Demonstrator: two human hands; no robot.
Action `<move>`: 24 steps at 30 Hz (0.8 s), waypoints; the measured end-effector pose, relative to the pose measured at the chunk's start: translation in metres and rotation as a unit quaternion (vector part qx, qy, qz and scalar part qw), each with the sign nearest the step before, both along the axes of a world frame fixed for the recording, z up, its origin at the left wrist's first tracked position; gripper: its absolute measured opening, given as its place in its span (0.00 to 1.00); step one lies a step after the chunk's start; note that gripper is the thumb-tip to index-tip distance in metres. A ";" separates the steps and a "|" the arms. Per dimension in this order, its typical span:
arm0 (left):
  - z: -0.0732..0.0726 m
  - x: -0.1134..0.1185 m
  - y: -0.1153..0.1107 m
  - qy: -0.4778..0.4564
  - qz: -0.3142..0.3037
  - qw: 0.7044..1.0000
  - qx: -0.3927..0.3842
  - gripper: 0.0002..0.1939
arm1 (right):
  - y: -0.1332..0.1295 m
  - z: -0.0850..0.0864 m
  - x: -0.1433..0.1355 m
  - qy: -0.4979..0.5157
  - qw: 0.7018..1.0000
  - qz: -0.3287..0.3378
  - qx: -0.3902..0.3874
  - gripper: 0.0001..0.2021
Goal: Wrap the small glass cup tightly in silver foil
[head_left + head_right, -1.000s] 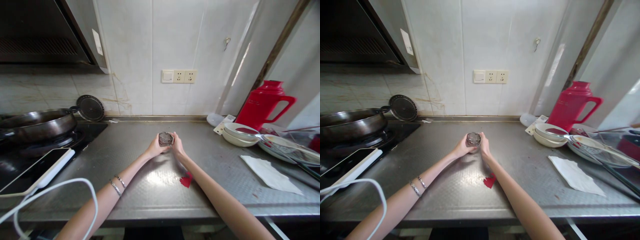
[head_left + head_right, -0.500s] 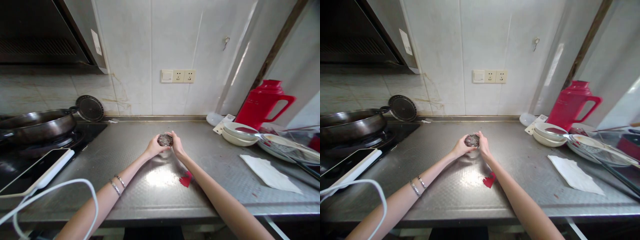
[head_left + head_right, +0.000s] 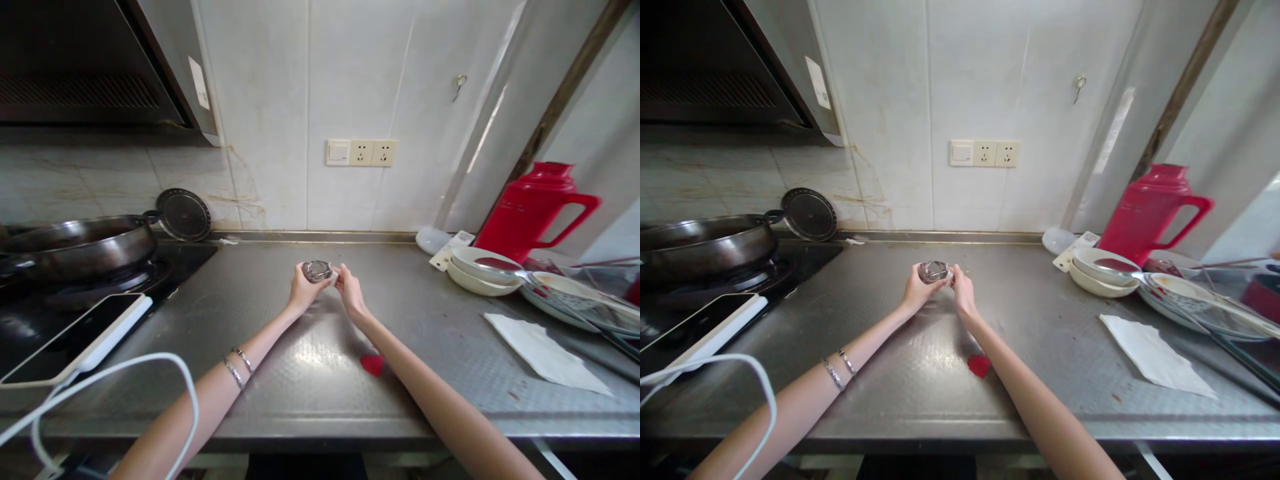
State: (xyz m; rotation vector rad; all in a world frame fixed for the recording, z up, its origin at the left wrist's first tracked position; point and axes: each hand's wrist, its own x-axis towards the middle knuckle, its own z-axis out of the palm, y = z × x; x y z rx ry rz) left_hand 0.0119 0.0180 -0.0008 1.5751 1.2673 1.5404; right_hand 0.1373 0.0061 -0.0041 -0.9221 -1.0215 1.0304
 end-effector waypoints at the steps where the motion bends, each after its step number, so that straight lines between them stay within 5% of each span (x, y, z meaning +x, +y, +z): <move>1: 0.000 0.002 -0.002 0.000 -0.008 1.000 0.001 0.36 | 0.000 0.001 0.003 -0.006 1.000 -0.014 0.004 0.27; 7: 0.003 0.018 -0.019 0.014 -0.056 0.998 0.015 0.40 | -0.001 0.004 0.010 -0.064 0.993 -0.093 0.020 0.24; 17: -0.006 0.022 -0.018 -0.015 -0.170 0.985 -0.023 0.39 | 0.006 0.003 0.011 0.097 0.994 0.010 -0.043 0.24; 24: -0.007 0.017 -0.012 -0.002 -0.086 0.996 -0.007 0.42 | 0.001 -0.004 -0.003 0.101 0.993 -0.022 -0.057 0.24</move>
